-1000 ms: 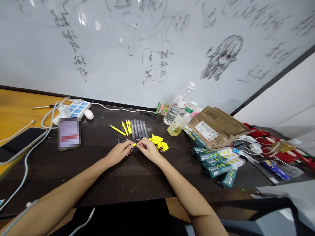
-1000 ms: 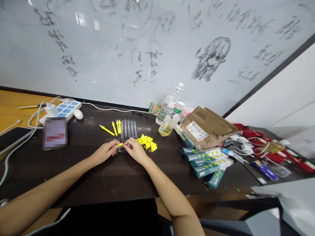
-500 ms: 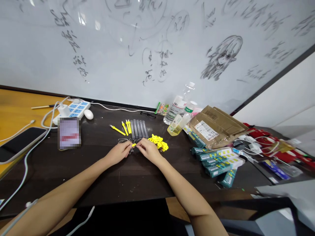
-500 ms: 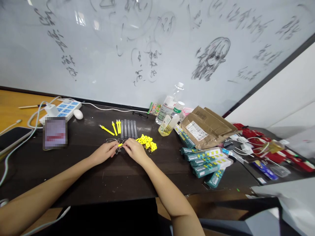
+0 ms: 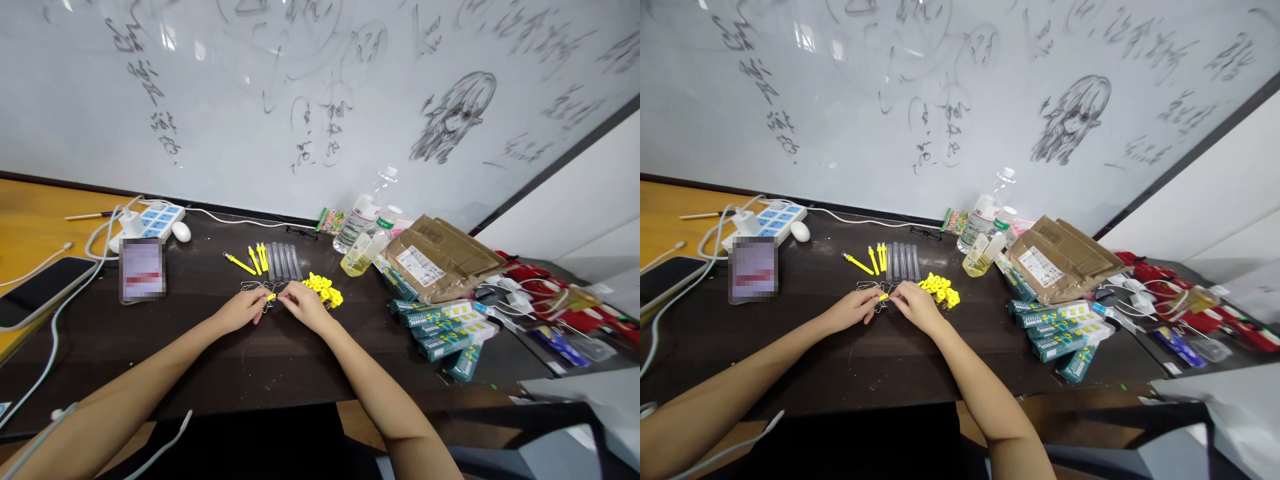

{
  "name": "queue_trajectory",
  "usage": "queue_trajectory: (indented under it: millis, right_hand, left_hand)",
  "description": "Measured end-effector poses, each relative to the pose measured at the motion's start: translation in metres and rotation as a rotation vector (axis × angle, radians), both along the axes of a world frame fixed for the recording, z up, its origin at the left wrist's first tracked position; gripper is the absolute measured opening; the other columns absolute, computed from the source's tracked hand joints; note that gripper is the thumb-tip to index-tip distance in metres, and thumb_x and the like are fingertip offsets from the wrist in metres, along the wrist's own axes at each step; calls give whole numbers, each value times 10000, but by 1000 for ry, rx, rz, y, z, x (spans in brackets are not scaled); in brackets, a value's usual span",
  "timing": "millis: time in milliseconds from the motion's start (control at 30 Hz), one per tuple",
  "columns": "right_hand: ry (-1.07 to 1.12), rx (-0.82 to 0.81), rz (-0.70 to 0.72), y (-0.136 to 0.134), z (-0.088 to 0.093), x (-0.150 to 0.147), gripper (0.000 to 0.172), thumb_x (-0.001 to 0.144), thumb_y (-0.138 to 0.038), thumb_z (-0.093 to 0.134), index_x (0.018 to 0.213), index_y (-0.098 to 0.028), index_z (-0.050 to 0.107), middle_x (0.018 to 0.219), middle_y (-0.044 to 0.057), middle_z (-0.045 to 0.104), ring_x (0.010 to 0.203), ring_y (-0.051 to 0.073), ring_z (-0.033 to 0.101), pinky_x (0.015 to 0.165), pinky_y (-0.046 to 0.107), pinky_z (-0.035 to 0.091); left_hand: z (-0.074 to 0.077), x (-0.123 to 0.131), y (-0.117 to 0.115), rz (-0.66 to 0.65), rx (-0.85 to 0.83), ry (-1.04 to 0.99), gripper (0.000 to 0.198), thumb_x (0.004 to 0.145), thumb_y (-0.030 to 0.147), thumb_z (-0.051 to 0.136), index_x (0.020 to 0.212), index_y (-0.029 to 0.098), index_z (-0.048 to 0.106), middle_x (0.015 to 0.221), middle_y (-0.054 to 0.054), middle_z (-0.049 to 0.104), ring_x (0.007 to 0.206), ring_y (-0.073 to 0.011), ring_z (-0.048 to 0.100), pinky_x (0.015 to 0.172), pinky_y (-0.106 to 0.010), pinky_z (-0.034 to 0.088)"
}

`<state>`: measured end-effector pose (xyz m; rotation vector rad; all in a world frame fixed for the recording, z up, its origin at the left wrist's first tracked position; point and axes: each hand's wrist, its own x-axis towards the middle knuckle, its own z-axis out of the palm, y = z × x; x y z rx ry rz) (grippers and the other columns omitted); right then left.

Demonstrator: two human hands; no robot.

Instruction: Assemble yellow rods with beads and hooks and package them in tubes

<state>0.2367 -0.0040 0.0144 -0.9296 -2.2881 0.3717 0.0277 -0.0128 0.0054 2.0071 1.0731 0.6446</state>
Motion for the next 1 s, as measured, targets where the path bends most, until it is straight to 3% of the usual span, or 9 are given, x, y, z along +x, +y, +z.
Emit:
queue_trajectory:
  millis: [233,567,767,1000]
  right_hand:
    - [79,-151,4,0,0,-1,150,874,-294,542,790,-188,607,702,3,533,639,127,473,616,247,377]
    - [126,-240,6,1,-3,0,158,860,-326,562,802,-187,611,701,-5,553,608,114,473,584,236,379]
    - [36,-144,-3,1,0,0,134,867,-301,564,799,-191,599,695,-5,539,629,124,481,612,242,375]
    - [-115,35,43,0,5,3,160,898,-316,527,794,-199,562,735,23,561,720,155,502,674,259,381]
  left_hand:
    - [6,2,-4,21,36,-10,288,907,373,347,775,195,532,527,47,521,550,-135,502,605,-244,367]
    - [7,2,-5,17,25,5,285,914,408,364,897,197,555,520,63,510,516,-122,474,588,-232,356]
    - [1,3,-1,-6,-16,-28,327,911,425,359,830,182,562,515,47,533,520,-126,482,574,-231,356]
    - [6,3,-3,-6,-18,-6,292,907,387,351,778,193,528,519,46,556,547,-136,520,637,-246,390]
